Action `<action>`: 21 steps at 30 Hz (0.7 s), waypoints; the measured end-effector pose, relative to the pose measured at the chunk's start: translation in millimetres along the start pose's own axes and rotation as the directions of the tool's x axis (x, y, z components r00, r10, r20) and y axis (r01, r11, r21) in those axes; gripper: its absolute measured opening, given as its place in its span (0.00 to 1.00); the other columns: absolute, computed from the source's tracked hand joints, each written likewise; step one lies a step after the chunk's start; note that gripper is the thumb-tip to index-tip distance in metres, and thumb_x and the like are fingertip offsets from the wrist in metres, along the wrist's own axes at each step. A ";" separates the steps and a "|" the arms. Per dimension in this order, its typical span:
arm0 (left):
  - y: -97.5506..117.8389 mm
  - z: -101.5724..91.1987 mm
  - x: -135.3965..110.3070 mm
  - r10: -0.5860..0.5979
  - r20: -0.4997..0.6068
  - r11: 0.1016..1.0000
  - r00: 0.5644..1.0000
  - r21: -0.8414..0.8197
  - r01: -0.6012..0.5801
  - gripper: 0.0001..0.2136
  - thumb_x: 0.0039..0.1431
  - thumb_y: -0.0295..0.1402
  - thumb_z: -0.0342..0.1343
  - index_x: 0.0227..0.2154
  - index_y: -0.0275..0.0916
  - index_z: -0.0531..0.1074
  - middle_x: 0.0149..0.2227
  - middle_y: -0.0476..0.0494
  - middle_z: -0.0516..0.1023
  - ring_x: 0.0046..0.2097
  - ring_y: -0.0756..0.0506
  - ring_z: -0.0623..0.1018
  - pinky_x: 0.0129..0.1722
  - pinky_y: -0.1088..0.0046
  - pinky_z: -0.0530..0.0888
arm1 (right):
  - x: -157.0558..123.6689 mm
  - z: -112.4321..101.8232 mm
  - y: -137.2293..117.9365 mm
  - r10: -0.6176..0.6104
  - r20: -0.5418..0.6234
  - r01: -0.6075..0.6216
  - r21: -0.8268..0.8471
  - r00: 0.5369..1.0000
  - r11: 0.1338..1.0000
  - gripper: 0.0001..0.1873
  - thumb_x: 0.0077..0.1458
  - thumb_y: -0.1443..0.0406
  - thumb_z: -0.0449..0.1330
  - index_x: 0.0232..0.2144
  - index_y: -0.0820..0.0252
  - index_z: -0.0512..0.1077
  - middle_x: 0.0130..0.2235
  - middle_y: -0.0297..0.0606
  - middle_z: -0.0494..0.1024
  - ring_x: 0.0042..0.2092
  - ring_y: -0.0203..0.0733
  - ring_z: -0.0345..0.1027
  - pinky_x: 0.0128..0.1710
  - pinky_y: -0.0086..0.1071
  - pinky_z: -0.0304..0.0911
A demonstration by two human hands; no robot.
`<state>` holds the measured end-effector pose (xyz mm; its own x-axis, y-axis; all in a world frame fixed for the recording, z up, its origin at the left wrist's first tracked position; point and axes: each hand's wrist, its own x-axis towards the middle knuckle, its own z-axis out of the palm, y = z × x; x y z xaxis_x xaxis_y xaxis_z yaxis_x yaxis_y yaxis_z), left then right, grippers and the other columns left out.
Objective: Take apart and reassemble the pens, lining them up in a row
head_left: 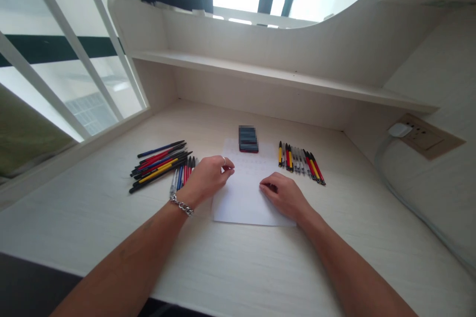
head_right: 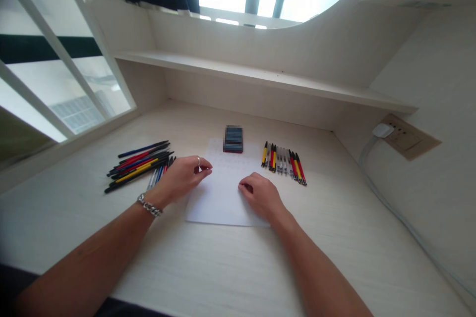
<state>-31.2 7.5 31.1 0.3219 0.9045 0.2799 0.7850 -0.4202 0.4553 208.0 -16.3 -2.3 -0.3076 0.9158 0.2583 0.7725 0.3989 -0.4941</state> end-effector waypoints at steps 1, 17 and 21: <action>-1.8 -7.3 0.6 -0.017 -0.002 0.999 1.000 0.029 0.017 0.10 0.56 0.36 0.52 0.34 0.41 0.77 0.33 0.46 0.78 0.35 0.47 0.75 0.35 0.72 0.69 | 0.0 0.7 0.6 0.004 0.008 -0.004 -0.002 1.000 1.000 0.09 0.55 0.64 0.54 0.32 0.54 0.75 0.35 0.35 0.76 0.35 0.38 0.67 0.37 0.30 0.60; -97.3 -74.1 -71.2 -0.380 -0.099 0.834 0.920 0.393 0.387 0.12 0.53 0.37 0.53 0.34 0.38 0.77 0.36 0.40 0.77 0.38 0.38 0.75 0.36 0.64 0.69 | 1.3 2.1 9.5 0.020 0.011 -0.020 -0.040 1.000 0.999 0.10 0.56 0.63 0.53 0.34 0.53 0.75 0.35 0.35 0.75 0.35 0.38 0.67 0.37 0.30 0.58; -97.7 -68.7 -73.6 -0.414 -0.091 0.810 0.906 0.418 0.412 0.14 0.53 0.41 0.50 0.35 0.39 0.77 0.37 0.39 0.77 0.38 0.38 0.75 0.36 0.65 0.69 | 1.3 1.1 9.8 0.018 0.015 -0.018 -0.034 1.000 0.999 0.10 0.56 0.63 0.53 0.34 0.54 0.75 0.35 0.35 0.75 0.36 0.38 0.67 0.37 0.30 0.58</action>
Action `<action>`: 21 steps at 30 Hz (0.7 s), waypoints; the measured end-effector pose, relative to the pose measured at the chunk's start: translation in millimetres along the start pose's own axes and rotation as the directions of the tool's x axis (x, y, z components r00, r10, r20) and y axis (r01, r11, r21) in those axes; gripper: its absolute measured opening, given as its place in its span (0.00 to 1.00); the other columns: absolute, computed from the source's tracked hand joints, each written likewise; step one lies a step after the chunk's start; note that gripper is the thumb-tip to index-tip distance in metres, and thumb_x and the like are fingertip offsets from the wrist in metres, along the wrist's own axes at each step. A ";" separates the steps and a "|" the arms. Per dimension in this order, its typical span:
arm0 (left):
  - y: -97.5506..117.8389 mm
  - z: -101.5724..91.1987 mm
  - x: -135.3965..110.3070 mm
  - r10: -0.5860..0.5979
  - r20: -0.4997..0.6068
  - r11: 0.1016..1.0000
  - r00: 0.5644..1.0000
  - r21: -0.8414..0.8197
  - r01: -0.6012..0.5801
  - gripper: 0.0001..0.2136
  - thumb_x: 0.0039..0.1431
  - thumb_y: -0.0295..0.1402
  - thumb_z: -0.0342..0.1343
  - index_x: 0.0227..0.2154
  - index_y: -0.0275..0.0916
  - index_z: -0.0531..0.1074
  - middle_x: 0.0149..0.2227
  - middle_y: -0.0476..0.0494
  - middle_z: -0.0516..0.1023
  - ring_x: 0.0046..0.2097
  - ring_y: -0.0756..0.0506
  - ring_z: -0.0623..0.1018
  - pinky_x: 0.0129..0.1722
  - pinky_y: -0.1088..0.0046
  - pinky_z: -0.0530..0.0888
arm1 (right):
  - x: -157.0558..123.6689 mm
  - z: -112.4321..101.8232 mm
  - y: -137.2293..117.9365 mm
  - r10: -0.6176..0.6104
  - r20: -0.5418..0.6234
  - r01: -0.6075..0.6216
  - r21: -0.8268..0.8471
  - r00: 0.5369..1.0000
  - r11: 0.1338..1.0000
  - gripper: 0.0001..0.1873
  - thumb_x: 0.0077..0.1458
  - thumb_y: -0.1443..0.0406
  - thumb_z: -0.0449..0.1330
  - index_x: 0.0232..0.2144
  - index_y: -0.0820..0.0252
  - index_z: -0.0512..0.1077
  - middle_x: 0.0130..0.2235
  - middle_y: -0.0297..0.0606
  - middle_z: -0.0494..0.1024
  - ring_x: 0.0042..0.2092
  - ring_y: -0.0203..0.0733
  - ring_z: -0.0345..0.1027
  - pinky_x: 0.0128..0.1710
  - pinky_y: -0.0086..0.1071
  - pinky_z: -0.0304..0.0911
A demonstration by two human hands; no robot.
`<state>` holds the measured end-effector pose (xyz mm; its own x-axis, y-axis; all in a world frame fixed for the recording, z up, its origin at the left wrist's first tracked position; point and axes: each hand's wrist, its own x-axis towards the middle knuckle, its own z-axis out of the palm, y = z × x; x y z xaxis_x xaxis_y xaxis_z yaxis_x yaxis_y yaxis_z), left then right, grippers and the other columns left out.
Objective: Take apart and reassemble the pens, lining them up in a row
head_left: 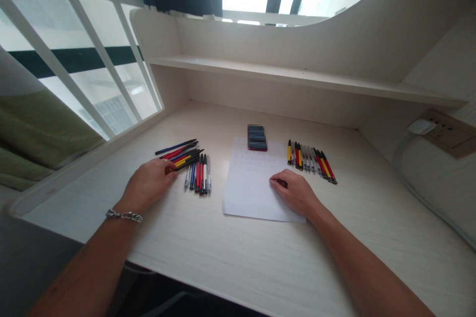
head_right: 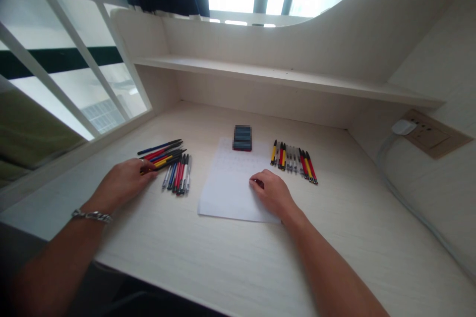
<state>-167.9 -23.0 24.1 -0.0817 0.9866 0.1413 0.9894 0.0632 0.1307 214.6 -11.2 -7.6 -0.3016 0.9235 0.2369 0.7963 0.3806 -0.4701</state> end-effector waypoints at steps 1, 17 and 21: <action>0.4 0.1 0.0 -0.009 0.006 1.000 1.000 0.000 0.009 0.15 0.53 0.42 0.50 0.35 0.40 0.77 0.38 0.39 0.77 0.38 0.38 0.75 0.37 0.65 0.70 | 0.1 -0.1 0.2 0.000 0.001 0.000 0.001 1.000 1.000 0.10 0.56 0.63 0.53 0.34 0.54 0.75 0.35 0.35 0.75 0.36 0.38 0.67 0.37 0.30 0.58; 123.0 -7.5 17.7 0.358 -0.120 0.919 0.926 -0.131 -0.372 0.10 0.58 0.35 0.49 0.33 0.40 0.74 0.33 0.42 0.77 0.40 0.40 0.73 0.39 0.65 0.69 | -1.8 -3.8 -1.2 -0.025 -0.020 0.026 0.049 0.999 0.998 0.09 0.55 0.65 0.54 0.34 0.56 0.76 0.35 0.37 0.75 0.35 0.37 0.67 0.37 0.30 0.59; 165.3 15.4 24.0 0.460 -0.101 0.863 0.882 -0.183 -0.471 0.07 0.57 0.32 0.52 0.33 0.39 0.74 0.33 0.41 0.77 0.40 0.41 0.72 0.38 0.67 0.68 | -4.0 -6.6 -2.4 -0.082 -0.020 0.083 0.061 0.996 0.995 0.09 0.55 0.65 0.55 0.33 0.56 0.76 0.33 0.36 0.76 0.32 0.36 0.66 0.34 0.29 0.59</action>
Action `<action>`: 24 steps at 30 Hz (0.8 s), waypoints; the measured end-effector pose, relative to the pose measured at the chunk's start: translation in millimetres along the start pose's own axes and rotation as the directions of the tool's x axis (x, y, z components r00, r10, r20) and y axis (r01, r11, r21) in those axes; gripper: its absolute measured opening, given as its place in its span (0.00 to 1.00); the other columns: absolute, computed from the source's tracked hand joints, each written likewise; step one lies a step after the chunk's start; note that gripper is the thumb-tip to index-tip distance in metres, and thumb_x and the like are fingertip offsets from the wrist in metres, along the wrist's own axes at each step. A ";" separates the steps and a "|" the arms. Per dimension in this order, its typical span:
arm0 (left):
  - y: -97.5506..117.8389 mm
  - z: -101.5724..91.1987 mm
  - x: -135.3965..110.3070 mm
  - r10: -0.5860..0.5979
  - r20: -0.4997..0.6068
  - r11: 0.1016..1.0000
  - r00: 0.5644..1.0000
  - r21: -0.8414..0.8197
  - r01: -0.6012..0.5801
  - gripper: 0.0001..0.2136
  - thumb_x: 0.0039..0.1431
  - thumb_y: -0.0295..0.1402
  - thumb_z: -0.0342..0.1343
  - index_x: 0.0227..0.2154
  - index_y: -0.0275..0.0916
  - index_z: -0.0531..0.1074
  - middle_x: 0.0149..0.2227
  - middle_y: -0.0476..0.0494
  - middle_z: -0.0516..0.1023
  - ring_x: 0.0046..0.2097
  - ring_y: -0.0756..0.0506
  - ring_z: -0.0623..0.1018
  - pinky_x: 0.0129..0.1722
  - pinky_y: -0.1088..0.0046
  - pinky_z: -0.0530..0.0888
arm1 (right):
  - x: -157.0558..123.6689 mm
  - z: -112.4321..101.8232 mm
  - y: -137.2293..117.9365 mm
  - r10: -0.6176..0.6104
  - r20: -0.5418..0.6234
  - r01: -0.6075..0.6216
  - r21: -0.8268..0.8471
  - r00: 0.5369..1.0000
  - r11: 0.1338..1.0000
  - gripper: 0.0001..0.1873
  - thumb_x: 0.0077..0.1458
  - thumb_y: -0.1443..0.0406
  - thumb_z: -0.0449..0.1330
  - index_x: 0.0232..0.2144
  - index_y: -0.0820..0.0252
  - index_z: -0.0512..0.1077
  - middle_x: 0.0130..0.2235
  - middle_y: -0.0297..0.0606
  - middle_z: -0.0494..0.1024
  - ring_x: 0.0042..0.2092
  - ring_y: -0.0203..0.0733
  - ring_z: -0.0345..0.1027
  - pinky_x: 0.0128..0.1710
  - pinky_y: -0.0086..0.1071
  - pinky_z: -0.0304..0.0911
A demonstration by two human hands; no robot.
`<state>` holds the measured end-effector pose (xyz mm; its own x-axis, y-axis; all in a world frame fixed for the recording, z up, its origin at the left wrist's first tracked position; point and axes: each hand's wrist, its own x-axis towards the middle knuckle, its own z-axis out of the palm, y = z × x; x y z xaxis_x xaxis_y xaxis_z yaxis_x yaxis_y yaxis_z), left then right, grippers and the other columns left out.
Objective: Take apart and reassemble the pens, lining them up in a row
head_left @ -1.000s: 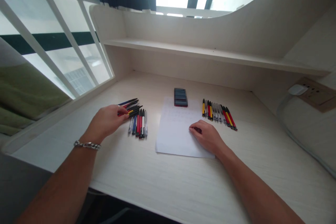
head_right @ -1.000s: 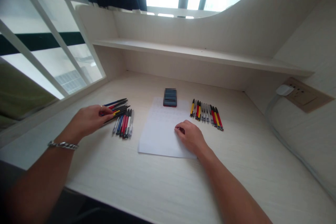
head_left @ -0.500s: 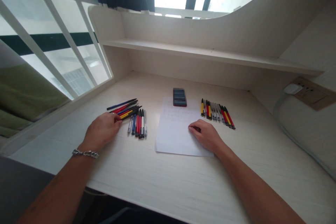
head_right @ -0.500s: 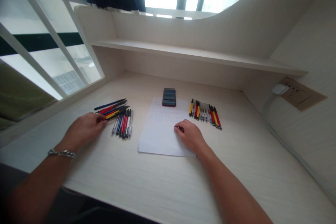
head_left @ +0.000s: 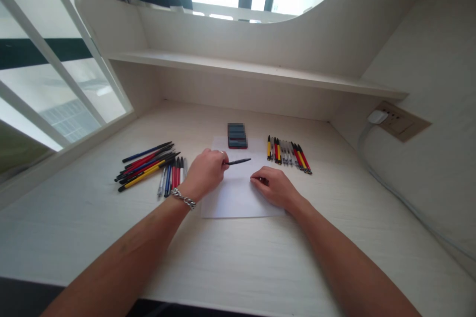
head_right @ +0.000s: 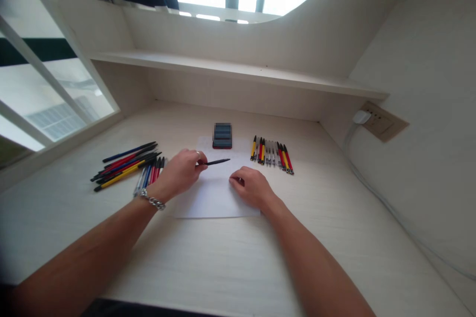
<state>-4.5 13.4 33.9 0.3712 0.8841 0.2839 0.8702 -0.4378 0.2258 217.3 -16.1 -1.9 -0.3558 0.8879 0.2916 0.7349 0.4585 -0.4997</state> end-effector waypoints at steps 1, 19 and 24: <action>4.2 6.7 3.6 0.021 0.005 1.000 1.000 -0.009 -0.021 0.06 0.56 0.32 0.52 0.33 0.39 0.74 0.33 0.41 0.77 0.40 0.41 0.72 0.38 0.67 0.68 | -0.4 -0.5 -0.5 -0.011 -0.008 0.011 0.002 1.000 1.000 0.08 0.55 0.65 0.55 0.33 0.56 0.75 0.32 0.35 0.76 0.32 0.36 0.66 0.34 0.29 0.59; 4.3 36.0 7.4 0.066 0.055 0.996 0.996 -0.059 -0.062 0.09 0.56 0.33 0.53 0.38 0.41 0.75 0.37 0.42 0.77 0.42 0.41 0.71 0.43 0.64 0.66 | 5.6 -1.7 12.4 0.106 -0.278 -0.105 0.017 0.955 0.994 0.11 0.56 0.63 0.53 0.33 0.57 0.75 0.34 0.37 0.78 0.33 0.39 0.69 0.36 0.31 0.61; -4.5 28.3 4.2 0.007 0.053 0.995 0.999 -0.096 -0.002 0.10 0.55 0.33 0.53 0.40 0.43 0.74 0.40 0.43 0.77 0.45 0.40 0.71 0.45 0.63 0.65 | 8.0 -0.9 17.3 0.127 -0.213 -0.142 -0.055 0.969 0.988 0.11 0.57 0.63 0.52 0.36 0.57 0.75 0.36 0.39 0.76 0.37 0.40 0.68 0.38 0.33 0.60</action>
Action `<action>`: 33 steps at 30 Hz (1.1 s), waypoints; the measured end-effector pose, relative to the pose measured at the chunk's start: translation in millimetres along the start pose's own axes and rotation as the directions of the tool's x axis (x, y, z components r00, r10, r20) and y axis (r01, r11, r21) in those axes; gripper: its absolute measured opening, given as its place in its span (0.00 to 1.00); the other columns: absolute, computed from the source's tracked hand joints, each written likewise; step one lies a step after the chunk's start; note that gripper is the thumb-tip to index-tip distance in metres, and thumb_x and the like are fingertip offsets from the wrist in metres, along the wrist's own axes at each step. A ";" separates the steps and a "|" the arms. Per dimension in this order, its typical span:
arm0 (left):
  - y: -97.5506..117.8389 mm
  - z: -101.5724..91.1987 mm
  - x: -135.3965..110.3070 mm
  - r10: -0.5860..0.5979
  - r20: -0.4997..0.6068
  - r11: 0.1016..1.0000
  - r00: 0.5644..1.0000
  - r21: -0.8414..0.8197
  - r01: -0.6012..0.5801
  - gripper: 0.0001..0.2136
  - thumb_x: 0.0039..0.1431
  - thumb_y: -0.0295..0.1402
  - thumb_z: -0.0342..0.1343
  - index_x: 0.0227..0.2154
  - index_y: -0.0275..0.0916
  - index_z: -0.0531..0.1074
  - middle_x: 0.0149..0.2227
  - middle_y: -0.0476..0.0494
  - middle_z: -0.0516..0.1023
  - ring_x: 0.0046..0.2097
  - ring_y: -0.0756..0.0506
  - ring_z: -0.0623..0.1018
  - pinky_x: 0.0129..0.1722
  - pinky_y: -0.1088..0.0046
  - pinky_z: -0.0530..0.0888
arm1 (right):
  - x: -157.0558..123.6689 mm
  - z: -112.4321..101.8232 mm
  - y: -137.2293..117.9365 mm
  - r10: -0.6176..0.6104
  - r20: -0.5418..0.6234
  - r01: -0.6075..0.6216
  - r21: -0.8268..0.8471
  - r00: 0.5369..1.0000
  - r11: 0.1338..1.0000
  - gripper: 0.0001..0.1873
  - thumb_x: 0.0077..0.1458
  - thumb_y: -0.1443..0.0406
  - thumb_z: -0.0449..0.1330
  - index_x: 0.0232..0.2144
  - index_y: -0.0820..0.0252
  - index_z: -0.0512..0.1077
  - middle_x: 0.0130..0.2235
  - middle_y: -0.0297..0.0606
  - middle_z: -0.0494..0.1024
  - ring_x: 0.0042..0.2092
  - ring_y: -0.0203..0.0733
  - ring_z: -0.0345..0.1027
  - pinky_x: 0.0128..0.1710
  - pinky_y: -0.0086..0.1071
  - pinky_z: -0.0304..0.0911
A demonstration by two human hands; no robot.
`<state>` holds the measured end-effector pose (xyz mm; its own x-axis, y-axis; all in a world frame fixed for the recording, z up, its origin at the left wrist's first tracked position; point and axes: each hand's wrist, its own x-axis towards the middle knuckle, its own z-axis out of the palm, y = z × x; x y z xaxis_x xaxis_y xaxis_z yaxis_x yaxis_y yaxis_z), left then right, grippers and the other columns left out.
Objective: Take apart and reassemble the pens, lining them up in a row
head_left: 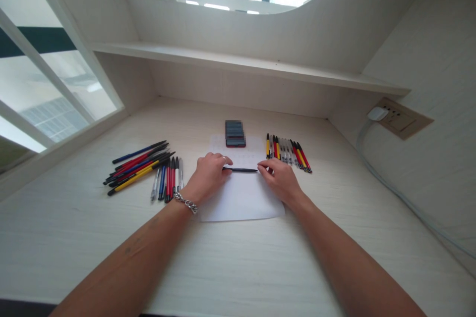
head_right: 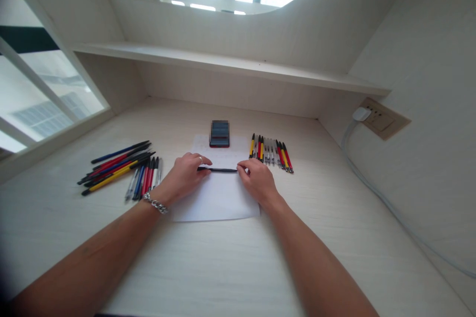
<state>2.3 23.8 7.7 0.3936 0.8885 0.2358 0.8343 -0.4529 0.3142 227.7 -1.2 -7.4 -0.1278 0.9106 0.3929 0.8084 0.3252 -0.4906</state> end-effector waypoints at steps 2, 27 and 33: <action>-6.1 -4.5 -1.5 -0.027 -0.011 1.000 1.000 -0.013 0.027 0.10 0.55 0.34 0.53 0.40 0.44 0.74 0.40 0.44 0.77 0.45 0.40 0.71 0.46 0.63 0.65 | 1.0 1.2 0.9 -0.002 0.037 0.003 -0.029 0.999 1.000 0.11 0.57 0.63 0.52 0.37 0.56 0.75 0.38 0.39 0.75 0.40 0.41 0.67 0.40 0.33 0.60; 3.4 -8.9 -9.4 0.091 0.050 0.967 0.995 -0.244 -0.076 0.09 0.59 0.35 0.50 0.37 0.43 0.75 0.35 0.47 0.78 0.38 0.46 0.75 0.39 0.72 0.69 | -3.7 4.4 -23.4 0.005 0.065 -0.021 0.258 0.998 0.966 0.09 0.55 0.62 0.56 0.38 0.55 0.72 0.36 0.36 0.76 0.36 0.40 0.68 0.37 0.32 0.61; 10.4 -9.6 -12.0 0.096 -0.061 0.938 0.994 -0.329 -0.111 0.05 0.55 0.31 0.56 0.35 0.42 0.74 0.35 0.47 0.76 0.37 0.47 0.74 0.39 0.72 0.70 | -3.3 -1.5 -32.2 0.098 0.205 -0.170 0.373 0.974 0.912 0.19 0.59 0.55 0.48 0.29 0.59 0.73 0.26 0.34 0.73 0.28 0.36 0.65 0.29 0.28 0.59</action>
<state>2.5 7.7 17.0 0.4475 0.8349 0.3203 0.6118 -0.5471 0.5713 202.9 -15.0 8.2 -0.1633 0.9710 0.1749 0.5444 0.2365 -0.8048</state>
